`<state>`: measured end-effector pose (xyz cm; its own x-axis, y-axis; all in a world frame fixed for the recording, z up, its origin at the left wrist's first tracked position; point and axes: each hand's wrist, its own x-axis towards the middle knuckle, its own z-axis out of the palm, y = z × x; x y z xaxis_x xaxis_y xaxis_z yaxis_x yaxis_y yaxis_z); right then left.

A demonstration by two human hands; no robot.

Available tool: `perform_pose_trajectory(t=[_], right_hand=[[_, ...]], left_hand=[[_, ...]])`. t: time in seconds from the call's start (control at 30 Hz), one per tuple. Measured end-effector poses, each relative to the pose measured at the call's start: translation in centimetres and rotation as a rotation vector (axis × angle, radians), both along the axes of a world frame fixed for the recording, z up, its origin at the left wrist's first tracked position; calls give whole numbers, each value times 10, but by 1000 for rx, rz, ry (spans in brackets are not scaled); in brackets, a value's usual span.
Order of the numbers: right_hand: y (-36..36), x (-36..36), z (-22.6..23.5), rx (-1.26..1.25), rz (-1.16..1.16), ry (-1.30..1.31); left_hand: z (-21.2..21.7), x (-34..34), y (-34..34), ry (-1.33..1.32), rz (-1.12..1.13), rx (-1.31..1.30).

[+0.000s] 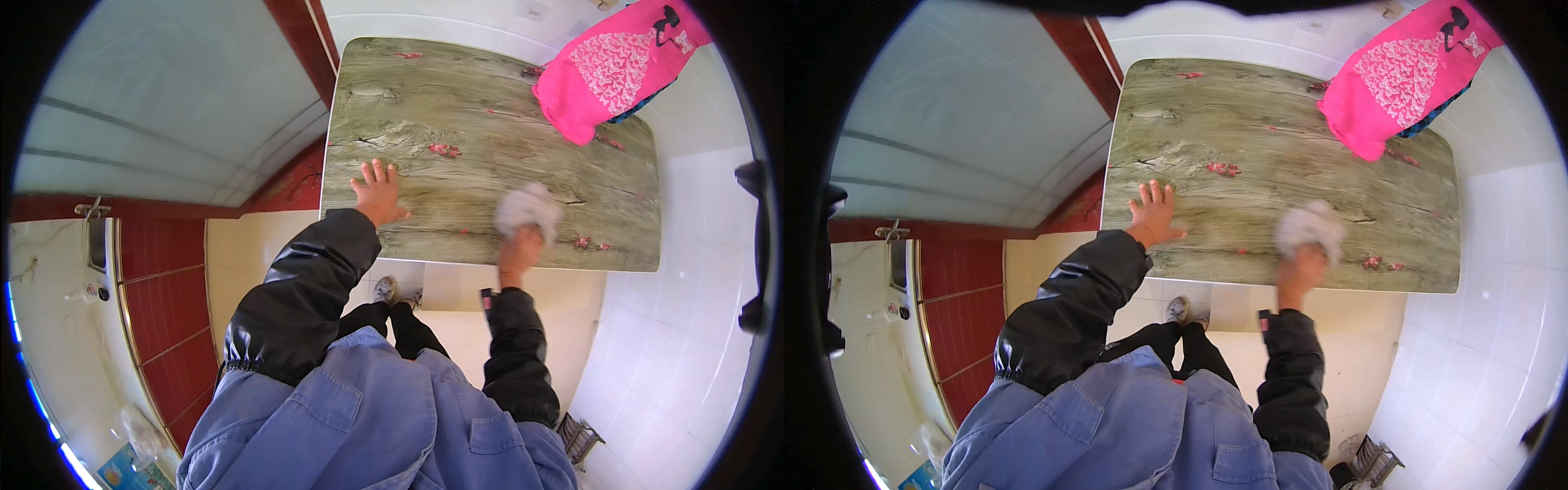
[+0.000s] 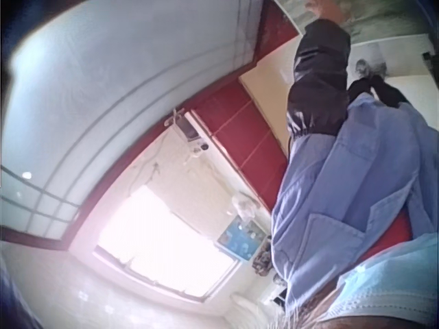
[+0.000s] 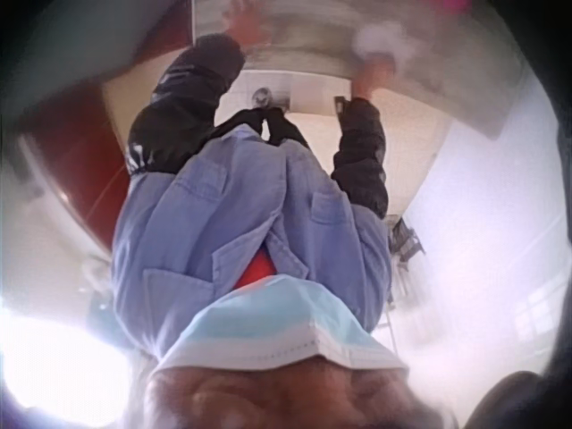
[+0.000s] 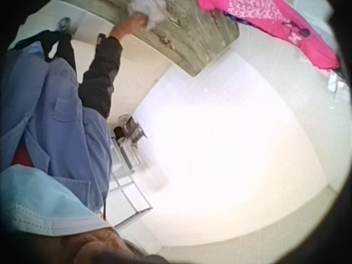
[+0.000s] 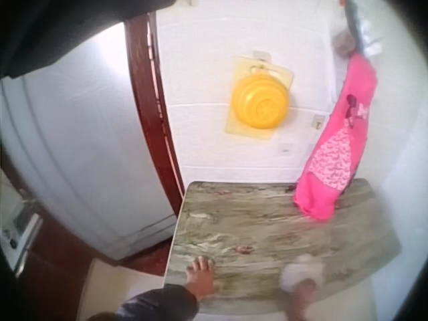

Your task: The person wipes a small table and adjacent wall with a cloth, moving a yellow basket and cutting board to reach the wall. The person then wipes the kitchen counter and returns to wipe the table and wall again.

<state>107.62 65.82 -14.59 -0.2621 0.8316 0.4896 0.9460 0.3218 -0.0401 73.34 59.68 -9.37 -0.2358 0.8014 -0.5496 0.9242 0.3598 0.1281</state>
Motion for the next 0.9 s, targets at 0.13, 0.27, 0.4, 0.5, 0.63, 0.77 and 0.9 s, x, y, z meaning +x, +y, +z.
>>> perform_pose_trajectory(t=[0.13,0.27,0.4,0.5,0.63,0.77,0.9], right_hand=[[-84,-156,6,-321,531,172],[-123,-192,17,-291,738,104],[-62,-100,9,-394,444,105],[-27,-9,8,-168,132,72],[-30,-13,5,-112,8,5],[-78,-109,8,-261,396,110],[-73,-91,13,-321,457,127]], left_hand=[[-18,-31,16,-148,-14,-33],[-38,-54,29,-188,-98,-11],[-41,-55,27,-289,-29,20],[-36,-54,23,-334,-6,87],[-32,-55,25,-362,-50,133],[-34,-40,20,-178,-116,129],[-37,0,5,-20,191,129]])
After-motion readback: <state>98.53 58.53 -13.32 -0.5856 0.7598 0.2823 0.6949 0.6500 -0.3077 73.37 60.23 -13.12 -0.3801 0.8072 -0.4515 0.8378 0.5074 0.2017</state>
